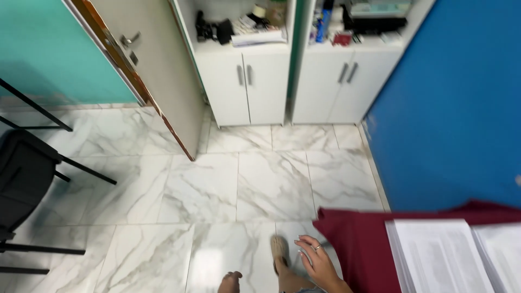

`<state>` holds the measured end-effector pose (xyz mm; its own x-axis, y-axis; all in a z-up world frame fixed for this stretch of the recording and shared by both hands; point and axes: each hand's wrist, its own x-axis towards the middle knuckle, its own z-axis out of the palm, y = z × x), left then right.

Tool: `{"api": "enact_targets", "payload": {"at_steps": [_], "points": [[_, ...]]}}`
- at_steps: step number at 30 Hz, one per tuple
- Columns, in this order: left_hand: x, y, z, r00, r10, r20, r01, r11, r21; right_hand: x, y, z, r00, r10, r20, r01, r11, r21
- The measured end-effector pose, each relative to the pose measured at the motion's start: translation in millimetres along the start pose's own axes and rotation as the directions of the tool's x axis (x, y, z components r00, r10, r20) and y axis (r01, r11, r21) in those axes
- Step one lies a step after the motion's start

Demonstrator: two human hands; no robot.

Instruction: A person walks into an office, picks up a long folded paper strip, unfolds it, cuts it with scissors, and uses tape to organize it on a desk with other documents.

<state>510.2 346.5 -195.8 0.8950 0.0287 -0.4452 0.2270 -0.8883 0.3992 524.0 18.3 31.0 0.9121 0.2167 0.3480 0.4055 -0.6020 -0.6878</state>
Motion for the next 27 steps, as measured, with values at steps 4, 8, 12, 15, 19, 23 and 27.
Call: {"api": "enact_targets", "payload": {"at_steps": [4, 8, 12, 15, 19, 23, 27], "points": [[92.5, 60.3, -35.7, 0.999, -0.009, -0.041, 0.007, 0.998, -0.069, 110.2, 44.5, 4.3, 0.998, -0.052, 0.038, 0.052, 0.999, -0.007], [188.1, 106.8, -79.6, 0.993, 0.101, 0.057, -0.096, 0.992, -0.084, 217.8, 79.2, -0.1, 0.986, -0.034, 0.162, 0.031, 0.999, 0.019], [286.6, 128.2, -126.6, 0.977, 0.115, -0.179, -0.15, 0.969, -0.196, 311.1, 113.8, 2.4, 0.945, 0.059, 0.32, -0.057, 0.998, -0.013], [349.9, 129.1, -156.8, 0.979, 0.012, -0.205, -0.09, 0.923, -0.374, 358.8, 155.8, 15.1, 0.967, -0.085, 0.239, 0.082, 0.996, 0.022], [468.7, 141.0, -204.7, 0.98, 0.069, -0.188, -0.124, 0.947, -0.297, 422.6, 233.2, 43.0, 0.983, -0.15, 0.102, 0.146, 0.988, 0.044], [597.0, 182.9, -290.8, 0.92, 0.272, -0.28, -0.347, 0.9, -0.263, 498.8, 311.3, 71.4, 0.982, 0.154, 0.106, -0.158, 0.987, 0.024], [733.9, 264.9, -410.3, 0.851, 0.456, -0.26, -0.496, 0.861, -0.113, 582.5, 415.6, 104.6, 0.604, 0.652, 0.458, -0.713, 0.699, -0.056]]}}
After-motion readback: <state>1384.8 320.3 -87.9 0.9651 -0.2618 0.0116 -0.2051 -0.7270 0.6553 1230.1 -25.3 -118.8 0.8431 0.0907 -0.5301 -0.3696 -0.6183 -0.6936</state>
